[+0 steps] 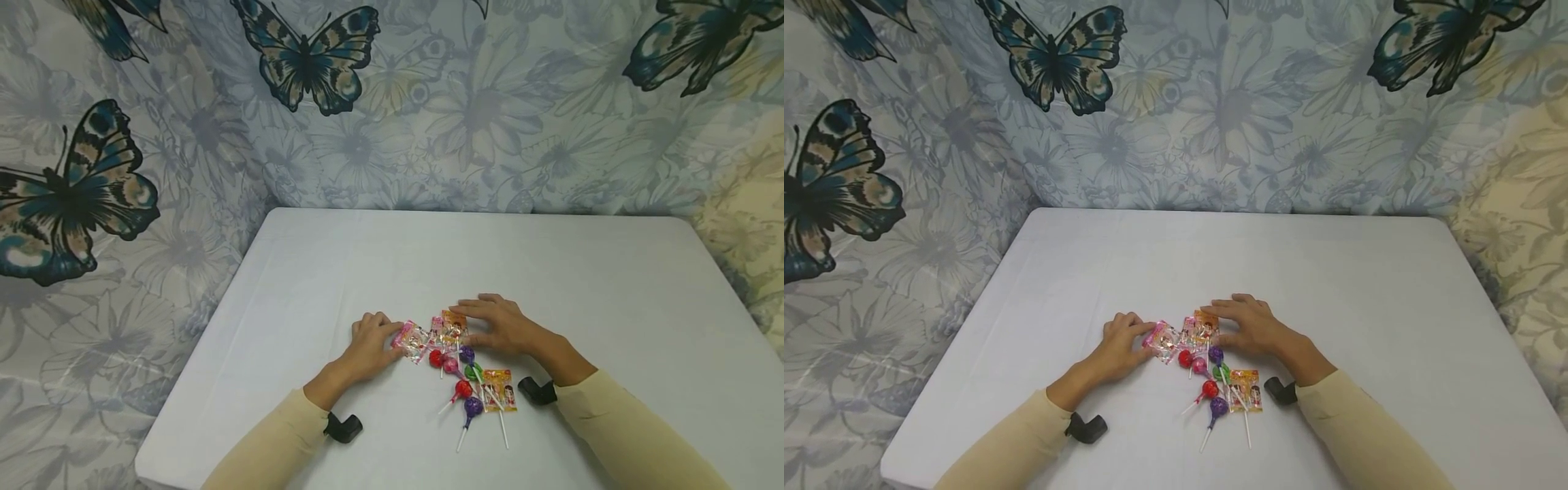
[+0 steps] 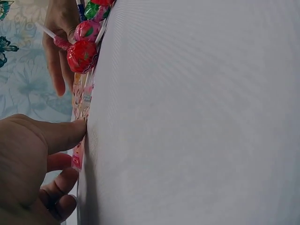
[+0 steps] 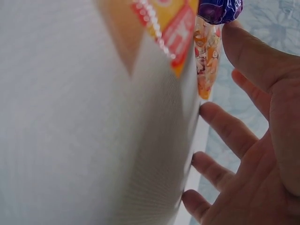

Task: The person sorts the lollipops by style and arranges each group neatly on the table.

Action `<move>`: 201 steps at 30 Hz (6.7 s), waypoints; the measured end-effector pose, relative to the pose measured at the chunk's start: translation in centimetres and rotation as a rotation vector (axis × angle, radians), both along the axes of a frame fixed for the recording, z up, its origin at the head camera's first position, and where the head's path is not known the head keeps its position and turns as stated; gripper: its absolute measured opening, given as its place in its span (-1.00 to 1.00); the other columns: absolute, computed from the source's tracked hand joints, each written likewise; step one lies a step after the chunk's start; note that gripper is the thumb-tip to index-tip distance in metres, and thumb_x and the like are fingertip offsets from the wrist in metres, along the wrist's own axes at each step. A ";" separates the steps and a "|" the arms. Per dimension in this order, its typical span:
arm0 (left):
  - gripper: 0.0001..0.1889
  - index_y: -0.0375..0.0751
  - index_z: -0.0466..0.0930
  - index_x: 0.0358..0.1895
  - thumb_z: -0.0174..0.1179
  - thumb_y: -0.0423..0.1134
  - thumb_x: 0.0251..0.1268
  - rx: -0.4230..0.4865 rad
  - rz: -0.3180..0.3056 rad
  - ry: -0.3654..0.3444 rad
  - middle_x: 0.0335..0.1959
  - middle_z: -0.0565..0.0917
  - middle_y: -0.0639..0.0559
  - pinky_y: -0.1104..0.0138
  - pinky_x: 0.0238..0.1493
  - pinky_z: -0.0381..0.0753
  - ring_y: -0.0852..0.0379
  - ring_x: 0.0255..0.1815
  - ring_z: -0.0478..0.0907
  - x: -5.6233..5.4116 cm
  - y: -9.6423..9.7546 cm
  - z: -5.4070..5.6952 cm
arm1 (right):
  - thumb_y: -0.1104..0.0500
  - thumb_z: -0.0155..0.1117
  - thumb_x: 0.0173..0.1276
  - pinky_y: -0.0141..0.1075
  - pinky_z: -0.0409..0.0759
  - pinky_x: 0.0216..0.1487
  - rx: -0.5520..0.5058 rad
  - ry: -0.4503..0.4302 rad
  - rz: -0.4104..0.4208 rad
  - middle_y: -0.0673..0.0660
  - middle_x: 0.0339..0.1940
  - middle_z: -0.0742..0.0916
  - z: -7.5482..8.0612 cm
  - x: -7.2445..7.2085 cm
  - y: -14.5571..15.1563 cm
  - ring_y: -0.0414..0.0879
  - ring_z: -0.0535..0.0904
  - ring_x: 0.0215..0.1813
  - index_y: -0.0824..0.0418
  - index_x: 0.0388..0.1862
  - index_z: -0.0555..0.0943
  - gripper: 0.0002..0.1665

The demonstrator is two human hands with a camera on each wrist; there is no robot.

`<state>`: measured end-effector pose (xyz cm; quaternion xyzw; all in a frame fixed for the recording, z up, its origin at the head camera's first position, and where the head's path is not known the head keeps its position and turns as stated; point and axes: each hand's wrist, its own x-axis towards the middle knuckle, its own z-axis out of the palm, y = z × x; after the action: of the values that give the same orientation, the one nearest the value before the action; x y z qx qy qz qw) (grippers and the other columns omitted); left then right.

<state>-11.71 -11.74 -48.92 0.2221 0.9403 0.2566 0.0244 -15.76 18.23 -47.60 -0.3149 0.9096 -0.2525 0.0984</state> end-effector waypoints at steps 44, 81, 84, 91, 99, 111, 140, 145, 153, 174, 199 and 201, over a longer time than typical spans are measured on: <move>-0.95 -0.23 0.62 -0.26 0.21 -0.34 0.35 0.528 0.290 -0.264 -0.66 0.64 -0.01 0.41 -0.76 0.35 0.21 -0.82 0.41 -2.4 0.9 0.5 | -0.07 0.42 0.21 0.34 0.00 0.22 -0.021 0.002 0.008 0.17 0.37 0.45 0.1 0.2 0.1 0.37 0.12 0.39 0.00 0.38 0.45 -0.25; -0.96 -0.22 0.69 -0.28 0.27 -0.34 0.28 0.531 0.388 -0.254 -0.57 0.66 0.04 0.39 -0.64 0.30 0.22 -0.68 0.37 -8.1 -0.3 0.8 | -0.08 0.37 0.27 0.32 0.15 0.16 0.041 0.107 -0.027 0.14 0.27 0.56 -0.4 0.1 -0.6 0.31 0.27 0.33 0.02 0.24 0.59 -0.43; -0.96 -0.19 0.69 -0.27 0.27 -0.34 0.28 0.532 0.395 -0.253 -0.54 0.67 0.04 0.38 -0.63 0.32 0.19 -0.65 0.42 -9.0 -0.4 1.0 | -0.10 0.36 0.27 0.33 0.14 0.16 0.045 0.102 -0.033 0.13 0.27 0.56 -0.3 0.2 -0.6 0.31 0.27 0.33 0.04 0.24 0.59 -0.42; -0.96 -0.11 0.69 -0.28 0.25 -0.30 0.31 0.518 0.398 -0.233 -0.49 0.67 0.05 0.36 -0.55 0.39 0.14 -0.51 0.48 -11.5 -0.2 1.4 | -0.11 0.36 0.26 0.33 0.15 0.16 0.056 0.096 -0.044 0.13 0.27 0.56 0.1 0.3 -0.6 0.31 0.27 0.33 0.04 0.24 0.59 -0.41; -0.93 -0.11 0.71 -0.26 0.24 -0.26 0.33 0.495 0.389 -0.176 -0.46 0.61 0.00 0.35 -0.54 0.40 0.12 -0.48 0.43 -14.0 0.9 2.0 | -0.11 0.36 0.27 0.33 0.15 0.16 0.049 0.093 -0.039 0.13 0.27 0.56 -0.2 0.3 -0.7 0.31 0.27 0.33 0.04 0.24 0.59 -0.41; -0.87 -0.07 0.75 -0.18 0.22 -0.20 0.36 0.490 0.409 -0.209 -0.27 0.60 -0.04 0.30 -0.35 0.48 0.03 -0.22 0.47 -16.5 2.2 2.3 | -0.10 0.34 0.29 0.32 0.13 0.17 0.048 0.092 -0.035 0.12 0.30 0.54 -0.1 0.3 -0.4 0.29 0.24 0.35 0.03 0.25 0.58 -0.43; -0.73 -0.24 0.68 -0.01 0.27 -0.38 0.21 0.564 0.506 -0.330 -0.35 0.67 -0.06 0.36 -0.48 0.42 0.13 -0.47 0.48 -19.1 2.3 0.9 | -0.09 0.36 0.28 0.32 0.12 0.19 0.045 0.089 -0.044 0.10 0.31 0.53 -0.3 0.6 -0.6 0.28 0.24 0.36 0.01 0.25 0.58 -0.43; -0.72 -0.25 0.69 -0.02 0.32 -0.39 0.18 0.484 0.440 -0.307 -0.20 0.66 -0.09 0.27 -0.14 0.52 0.03 -0.16 0.56 -18.7 2.1 0.9 | -0.11 0.35 0.28 0.31 0.12 0.19 0.054 0.093 -0.050 0.10 0.31 0.53 -0.1 0.6 -0.5 0.27 0.23 0.37 0.01 0.25 0.59 -0.43; -0.68 -0.13 0.69 0.04 0.36 -0.25 0.19 0.336 0.332 -0.264 0.18 0.55 -0.05 0.16 0.32 0.21 -0.05 0.33 0.31 -18.2 1.5 0.5 | -0.11 0.35 0.28 0.33 0.11 0.18 0.045 0.107 -0.051 0.14 0.29 0.54 -0.1 0.6 -0.7 0.30 0.25 0.35 0.04 0.23 0.60 -0.43; -0.56 0.20 0.58 0.20 0.25 0.13 0.25 0.009 0.229 -0.147 0.25 0.45 -0.02 0.13 -0.01 0.21 -0.04 0.05 0.24 -17.3 0.5 -0.4 | -0.09 0.33 0.31 0.30 0.16 0.18 -0.010 0.111 -0.096 0.20 0.25 0.56 -0.3 0.6 -0.9 0.27 0.31 0.32 0.16 0.22 0.59 -0.43; -0.58 0.18 0.59 0.19 0.24 0.10 0.28 0.060 0.200 -0.115 0.26 0.44 0.39 0.12 0.09 0.13 0.04 0.11 0.20 -17.0 0.8 -0.7 | -0.04 0.45 0.18 0.18 0.22 0.05 0.079 -0.025 -0.276 -0.05 -0.32 0.54 0.2 -0.3 -1.9 0.01 0.39 -0.13 0.12 -0.17 0.63 -0.65; -0.57 0.18 0.59 0.19 0.25 0.10 0.27 0.066 0.206 -0.115 0.28 0.45 0.32 0.12 0.08 0.14 0.02 0.10 0.20 -17.0 0.7 -0.6 | -0.02 0.45 0.18 0.18 0.24 0.04 0.092 -0.033 -0.279 -0.04 -0.31 0.55 0.4 -0.5 -2.1 0.03 0.40 -0.11 0.13 -0.21 0.62 -0.68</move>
<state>-28.70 -11.00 -49.55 0.1100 0.9463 0.3008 0.0444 -16.21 16.14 -47.25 -0.1764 0.9534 -0.2270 0.0919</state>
